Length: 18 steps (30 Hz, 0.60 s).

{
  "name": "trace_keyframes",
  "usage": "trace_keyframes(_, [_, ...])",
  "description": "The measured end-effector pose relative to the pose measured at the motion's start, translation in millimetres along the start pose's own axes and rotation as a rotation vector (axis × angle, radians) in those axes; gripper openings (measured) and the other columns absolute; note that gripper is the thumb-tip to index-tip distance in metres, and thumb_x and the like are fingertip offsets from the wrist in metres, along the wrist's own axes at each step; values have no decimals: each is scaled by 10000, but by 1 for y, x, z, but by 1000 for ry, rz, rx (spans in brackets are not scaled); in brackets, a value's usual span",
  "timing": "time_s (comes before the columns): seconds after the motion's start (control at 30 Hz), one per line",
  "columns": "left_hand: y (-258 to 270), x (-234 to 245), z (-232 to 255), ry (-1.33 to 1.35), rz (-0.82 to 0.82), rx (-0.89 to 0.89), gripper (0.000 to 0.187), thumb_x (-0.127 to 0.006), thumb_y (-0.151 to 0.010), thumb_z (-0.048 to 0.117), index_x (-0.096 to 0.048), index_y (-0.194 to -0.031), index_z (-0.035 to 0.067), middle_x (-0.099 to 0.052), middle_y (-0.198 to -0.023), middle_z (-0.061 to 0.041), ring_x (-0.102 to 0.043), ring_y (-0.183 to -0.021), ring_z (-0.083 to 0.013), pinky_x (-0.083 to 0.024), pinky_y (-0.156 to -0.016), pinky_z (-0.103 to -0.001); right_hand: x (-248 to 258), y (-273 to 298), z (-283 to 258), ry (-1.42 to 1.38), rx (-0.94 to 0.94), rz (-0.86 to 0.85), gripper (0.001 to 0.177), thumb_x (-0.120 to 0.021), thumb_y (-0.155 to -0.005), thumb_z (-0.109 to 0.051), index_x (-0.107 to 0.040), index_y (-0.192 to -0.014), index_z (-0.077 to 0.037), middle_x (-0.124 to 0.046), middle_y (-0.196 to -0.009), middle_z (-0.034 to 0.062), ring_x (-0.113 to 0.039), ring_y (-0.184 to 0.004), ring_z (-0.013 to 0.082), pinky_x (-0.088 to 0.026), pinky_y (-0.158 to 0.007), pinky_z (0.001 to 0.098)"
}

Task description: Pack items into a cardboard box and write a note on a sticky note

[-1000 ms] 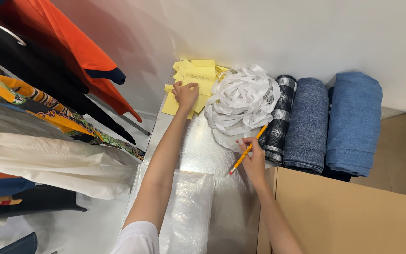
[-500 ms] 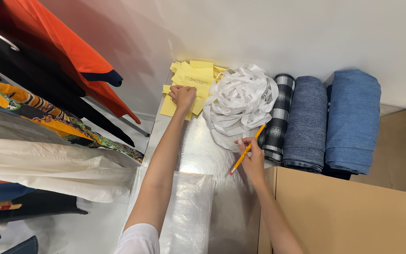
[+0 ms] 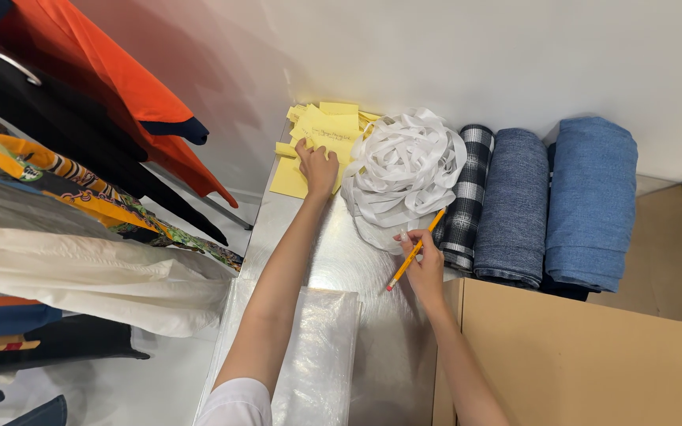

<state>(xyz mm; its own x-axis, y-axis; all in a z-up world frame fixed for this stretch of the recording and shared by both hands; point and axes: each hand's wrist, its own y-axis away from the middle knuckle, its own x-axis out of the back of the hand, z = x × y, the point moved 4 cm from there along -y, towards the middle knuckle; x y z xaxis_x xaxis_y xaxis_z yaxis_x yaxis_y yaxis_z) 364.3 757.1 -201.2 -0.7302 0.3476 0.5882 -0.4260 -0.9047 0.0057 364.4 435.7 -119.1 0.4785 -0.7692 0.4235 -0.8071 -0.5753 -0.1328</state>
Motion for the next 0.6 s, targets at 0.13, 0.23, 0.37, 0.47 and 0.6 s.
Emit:
trace_keyframes(0.13, [-18, -15, -21, 130, 13, 109, 519, -604, -923, 282, -626, -1319, -52, -416, -1471, -165, -500, -1356, -377, -386, -1139, -523, 0, 0, 2, -8, -6, 0, 169, -583, -1065, -249, -599, -984, -101, -779, -949, 88, -725, -904, 238, -557, -768, 359])
trace_keyframes(0.23, [-14, -8, -16, 344, 34, 171, 528, -606, -917, 281, -627, -1315, -66, -462, -1452, -162, -521, -1348, -362, -387, -1156, -477, 0, 1, 1, -12, -10, 0, 171, -581, -1067, -248, -599, -982, -100, -779, -948, 89, -725, -900, 231, -557, -763, 357])
trace_keyframes(0.37, [-11, 2, -10, 491, 38, 211, 493, -611, -886, 273, -670, -1284, -11, -515, -1407, -104, -531, -1341, -308, -379, -1176, -430, 1, 1, 0, -16, -14, 0, 170, -580, -1068, -243, -596, -980, -97, -780, -947, 92, -724, -897, 236, -556, -760, 353])
trace_keyframes(0.47, [-3, 10, -3, 666, 95, 250, 472, -626, -878, 254, -675, -1283, 19, -541, -1393, -83, -527, -1348, -280, -376, -1182, -400, 0, 1, 2, -13, -22, -2, 168, -583, -1067, -247, -594, -981, -103, -780, -947, 82, -721, -887, 230, -551, -753, 344])
trace_keyframes(0.6, [12, 40, 19, 787, 242, 199, 436, -621, -867, 171, -676, -1263, -2, -546, -1362, -98, -541, -1333, -286, -395, -1178, -385, -1, 1, 5, -8, -38, -3, 167, -592, -1065, -256, -597, -984, -109, -781, -945, 84, -717, -863, 238, -549, -740, 346])
